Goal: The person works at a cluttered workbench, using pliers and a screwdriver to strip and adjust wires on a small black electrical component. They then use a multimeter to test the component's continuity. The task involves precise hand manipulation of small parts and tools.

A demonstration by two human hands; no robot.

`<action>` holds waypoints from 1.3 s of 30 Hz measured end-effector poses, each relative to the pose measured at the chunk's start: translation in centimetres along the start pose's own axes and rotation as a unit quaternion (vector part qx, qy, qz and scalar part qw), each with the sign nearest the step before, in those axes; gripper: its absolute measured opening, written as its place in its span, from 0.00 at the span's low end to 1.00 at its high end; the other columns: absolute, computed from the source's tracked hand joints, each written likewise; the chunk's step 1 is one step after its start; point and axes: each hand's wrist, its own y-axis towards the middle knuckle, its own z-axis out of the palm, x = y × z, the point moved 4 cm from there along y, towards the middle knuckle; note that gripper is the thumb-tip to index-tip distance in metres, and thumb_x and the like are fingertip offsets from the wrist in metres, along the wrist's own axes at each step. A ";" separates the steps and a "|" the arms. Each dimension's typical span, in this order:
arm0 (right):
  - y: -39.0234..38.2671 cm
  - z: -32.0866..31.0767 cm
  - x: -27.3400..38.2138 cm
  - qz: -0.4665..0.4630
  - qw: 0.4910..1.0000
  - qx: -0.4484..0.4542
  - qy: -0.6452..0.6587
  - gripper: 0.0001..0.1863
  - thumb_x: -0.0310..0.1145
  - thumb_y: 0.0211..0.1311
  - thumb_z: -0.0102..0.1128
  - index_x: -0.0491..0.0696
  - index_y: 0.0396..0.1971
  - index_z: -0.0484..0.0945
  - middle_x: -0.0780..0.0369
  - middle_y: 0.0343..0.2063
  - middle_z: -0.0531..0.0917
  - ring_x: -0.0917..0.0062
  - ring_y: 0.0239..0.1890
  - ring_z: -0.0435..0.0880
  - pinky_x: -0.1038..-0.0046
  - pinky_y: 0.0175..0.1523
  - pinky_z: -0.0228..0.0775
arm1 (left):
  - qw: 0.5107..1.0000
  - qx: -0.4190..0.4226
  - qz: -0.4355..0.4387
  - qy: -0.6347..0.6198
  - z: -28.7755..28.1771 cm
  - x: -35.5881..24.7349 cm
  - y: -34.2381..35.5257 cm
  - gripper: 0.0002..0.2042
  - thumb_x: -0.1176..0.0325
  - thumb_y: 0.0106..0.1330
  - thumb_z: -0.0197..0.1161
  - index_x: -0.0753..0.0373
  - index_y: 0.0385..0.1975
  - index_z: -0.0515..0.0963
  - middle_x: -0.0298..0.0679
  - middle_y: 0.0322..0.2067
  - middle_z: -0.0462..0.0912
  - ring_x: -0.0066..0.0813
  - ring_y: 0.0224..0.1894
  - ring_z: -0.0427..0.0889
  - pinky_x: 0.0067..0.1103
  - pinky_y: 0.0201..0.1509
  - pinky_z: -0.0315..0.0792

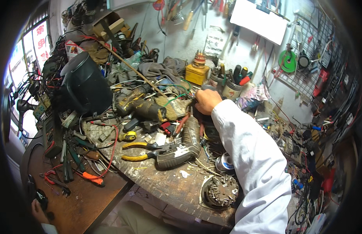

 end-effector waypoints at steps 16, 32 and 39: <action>1.8 -6.5 -5.1 0.117 0.800 -0.308 0.502 0.16 0.36 0.67 0.68 0.49 0.23 0.73 0.68 0.19 0.75 0.84 0.20 0.76 0.77 0.26 0.70 | 0.991 -0.027 0.037 -0.124 -0.2 -10.2 -4.0 0.08 0.73 0.72 0.62 0.69 0.45 0.83 0.36 0.43 0.85 0.22 0.46 0.81 0.21 0.53 0.75; -8.7 -14.0 52.7 -0.303 0.635 0.164 0.691 0.25 0.41 0.68 0.65 0.41 0.58 0.74 0.72 0.28 0.79 0.94 0.17 0.69 0.90 0.19 0.54 | 0.897 0.035 -0.070 -0.434 -1.5 -20.5 -5.3 0.10 0.67 0.70 0.65 0.69 0.40 0.84 0.38 0.28 0.86 0.20 0.28 0.80 0.18 0.35 0.75; -14.7 -8.6 64.1 -0.302 0.616 0.173 0.707 0.29 0.50 0.75 0.56 0.37 0.59 0.75 0.70 0.22 0.75 0.88 0.22 0.69 0.81 0.26 0.60 | 0.864 0.058 -0.096 -0.491 -2.1 -21.0 -5.1 0.07 0.68 0.70 0.64 0.67 0.37 0.82 0.36 0.29 0.84 0.19 0.30 0.79 0.18 0.37 0.75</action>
